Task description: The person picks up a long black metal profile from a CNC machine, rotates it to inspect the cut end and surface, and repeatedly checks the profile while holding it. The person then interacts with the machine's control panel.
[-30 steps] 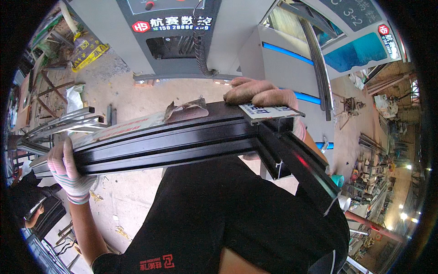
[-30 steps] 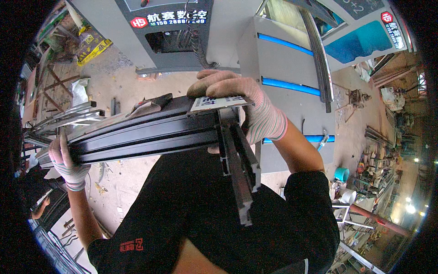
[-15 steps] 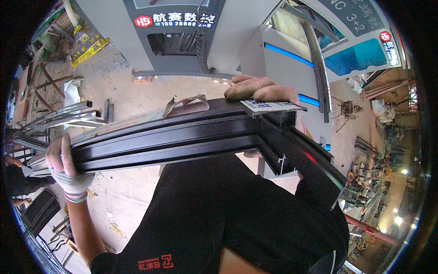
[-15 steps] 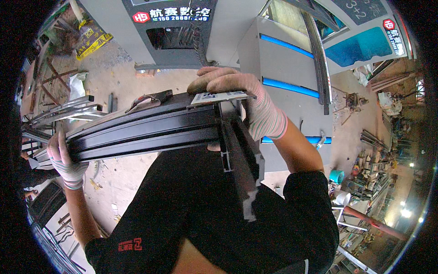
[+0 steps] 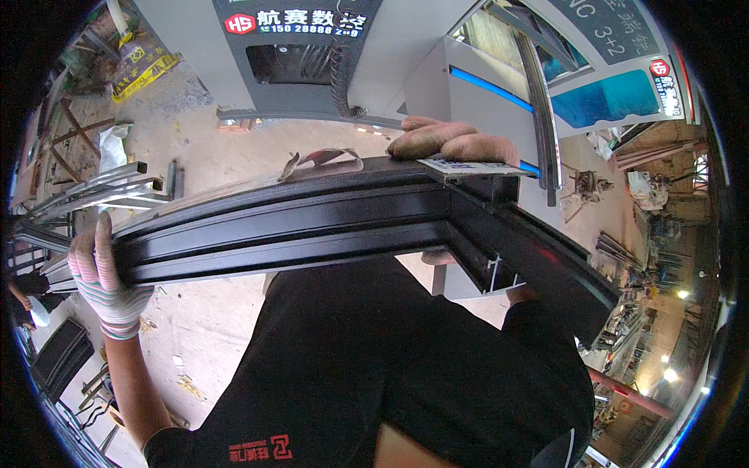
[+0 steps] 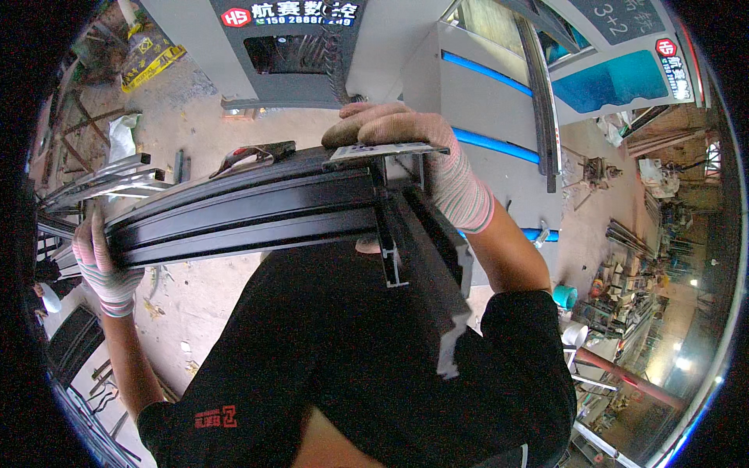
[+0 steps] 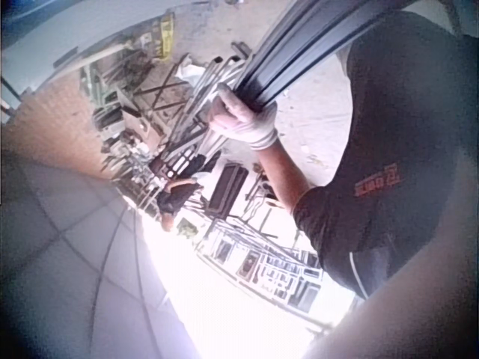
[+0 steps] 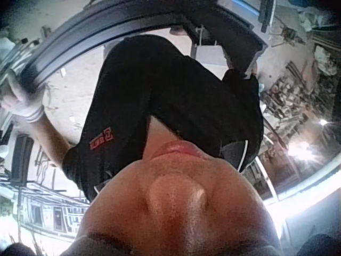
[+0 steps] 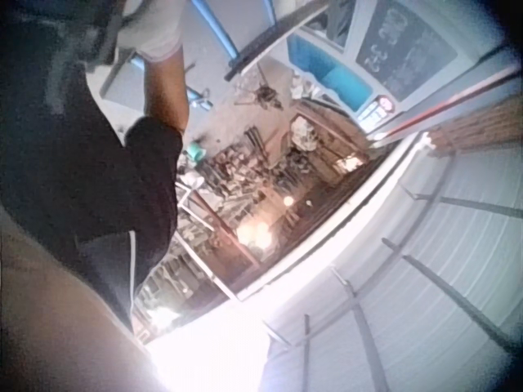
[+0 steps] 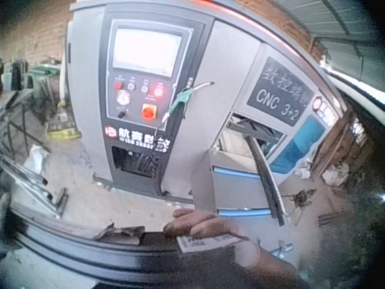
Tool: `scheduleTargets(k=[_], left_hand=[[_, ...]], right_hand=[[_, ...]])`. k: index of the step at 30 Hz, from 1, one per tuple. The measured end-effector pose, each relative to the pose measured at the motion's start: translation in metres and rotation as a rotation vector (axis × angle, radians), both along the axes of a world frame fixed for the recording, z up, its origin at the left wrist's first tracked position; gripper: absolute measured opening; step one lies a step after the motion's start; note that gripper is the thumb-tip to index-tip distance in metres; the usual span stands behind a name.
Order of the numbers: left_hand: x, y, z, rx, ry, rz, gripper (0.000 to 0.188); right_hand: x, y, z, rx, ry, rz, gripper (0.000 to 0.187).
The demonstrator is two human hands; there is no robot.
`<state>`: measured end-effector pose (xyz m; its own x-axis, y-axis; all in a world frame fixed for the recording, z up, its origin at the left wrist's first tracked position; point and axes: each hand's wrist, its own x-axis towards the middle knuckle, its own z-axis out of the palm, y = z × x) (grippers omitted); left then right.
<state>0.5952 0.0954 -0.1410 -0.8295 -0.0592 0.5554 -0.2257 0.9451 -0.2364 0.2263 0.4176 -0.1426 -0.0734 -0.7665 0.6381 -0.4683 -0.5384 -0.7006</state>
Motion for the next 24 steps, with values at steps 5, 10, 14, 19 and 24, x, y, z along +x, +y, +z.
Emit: scheduleTargets(k=[5,10,14,19,24], left_hand=[[-0.002,0.001,0.001,0.011,-0.009,-0.001,0.091],[-0.001,0.001,0.001,0.014,-0.023,-0.007,0.088],[-0.002,-0.001,-0.001,-0.006,-0.020,-0.011,0.089],[-0.005,-0.003,-0.002,0.085,-0.063,-0.040,0.089],[-0.011,0.000,-0.003,0.147,-0.083,-0.046,0.084]], right_hand=[[-0.001,0.003,0.004,0.029,0.068,-0.003,0.094],[0.000,0.002,0.006,0.054,0.026,0.022,0.089],[0.004,0.004,0.003,0.083,-0.092,0.006,0.081],[0.006,0.010,0.000,0.137,-0.136,0.016,0.087],[0.003,0.010,-0.006,0.105,-0.145,0.067,0.097]])
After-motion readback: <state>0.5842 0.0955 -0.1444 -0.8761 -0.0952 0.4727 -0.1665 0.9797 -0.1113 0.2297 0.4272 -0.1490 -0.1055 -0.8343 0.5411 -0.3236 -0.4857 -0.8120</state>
